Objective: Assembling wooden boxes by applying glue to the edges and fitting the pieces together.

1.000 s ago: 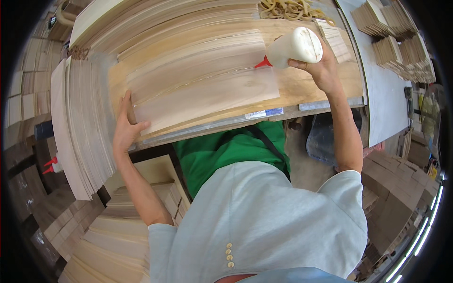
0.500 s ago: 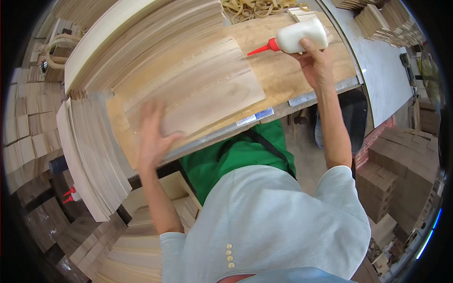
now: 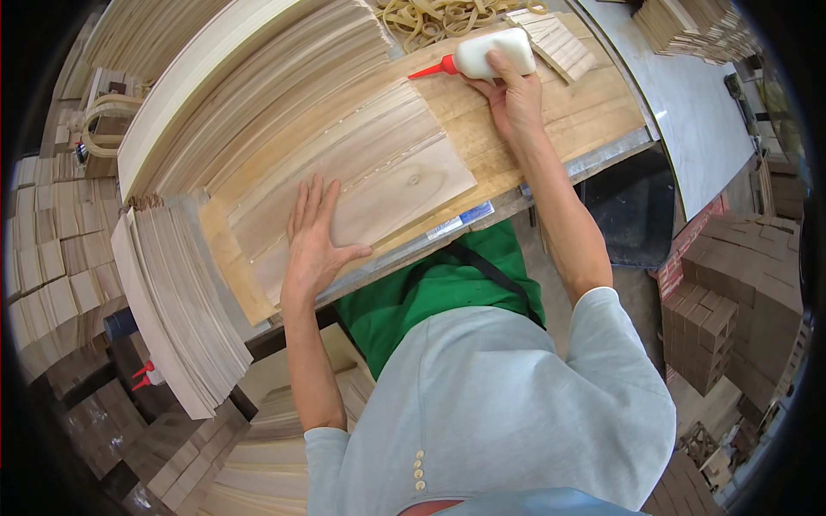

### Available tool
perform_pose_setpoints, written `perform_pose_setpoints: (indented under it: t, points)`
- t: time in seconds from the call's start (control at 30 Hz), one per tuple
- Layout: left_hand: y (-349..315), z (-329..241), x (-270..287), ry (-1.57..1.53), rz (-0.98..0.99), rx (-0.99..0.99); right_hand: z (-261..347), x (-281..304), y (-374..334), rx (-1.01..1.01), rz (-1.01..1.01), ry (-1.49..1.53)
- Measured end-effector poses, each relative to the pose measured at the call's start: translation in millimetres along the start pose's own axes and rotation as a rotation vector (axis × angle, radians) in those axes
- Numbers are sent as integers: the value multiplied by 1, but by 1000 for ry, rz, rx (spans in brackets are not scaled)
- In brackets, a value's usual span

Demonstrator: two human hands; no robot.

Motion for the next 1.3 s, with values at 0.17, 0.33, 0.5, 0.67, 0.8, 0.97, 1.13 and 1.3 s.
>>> perform_pose_setpoints:
  t: [0.17, 0.33, 0.5, 0.67, 0.8, 0.97, 1.13, 1.3]
  points:
    - [0, 1, -1, 8, 1, 10, 1, 1, -3, 18, -17, -11]
    - [0, 1, -2, 1, 3, 3, 12, 7, -15, 18, -16, -64]
    - [0, 1, -2, -5, -5, 0, 18, 13, -25, 16, -9, -106]
    - [-2, 3, -3, -16, -20, -14, 27, 15, -39, 2, -14, -117]
    - [-1, 5, -4, -18, -29, -6, 33, 22, -50, -18, 7, -126]
    - [-1, 3, -3, -20, -32, -6, 44, 29, -68, -42, 1, -197]
    - [-3, 3, -3, -19, -36, -11, 50, 40, -84, -74, -26, -210]
    - [-2, 4, -4, -19, -42, -18, 59, 54, -101, -72, -50, -253]
Point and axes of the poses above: each hand's wrist, its own y-axis towards the middle knuckle, its own x-axis out of the back of the hand, z = x × y, the point moved 8 cm from there along y, towards the middle knuckle, and after that the axes turned 3 degrees about -x, right-handed, at the moved point
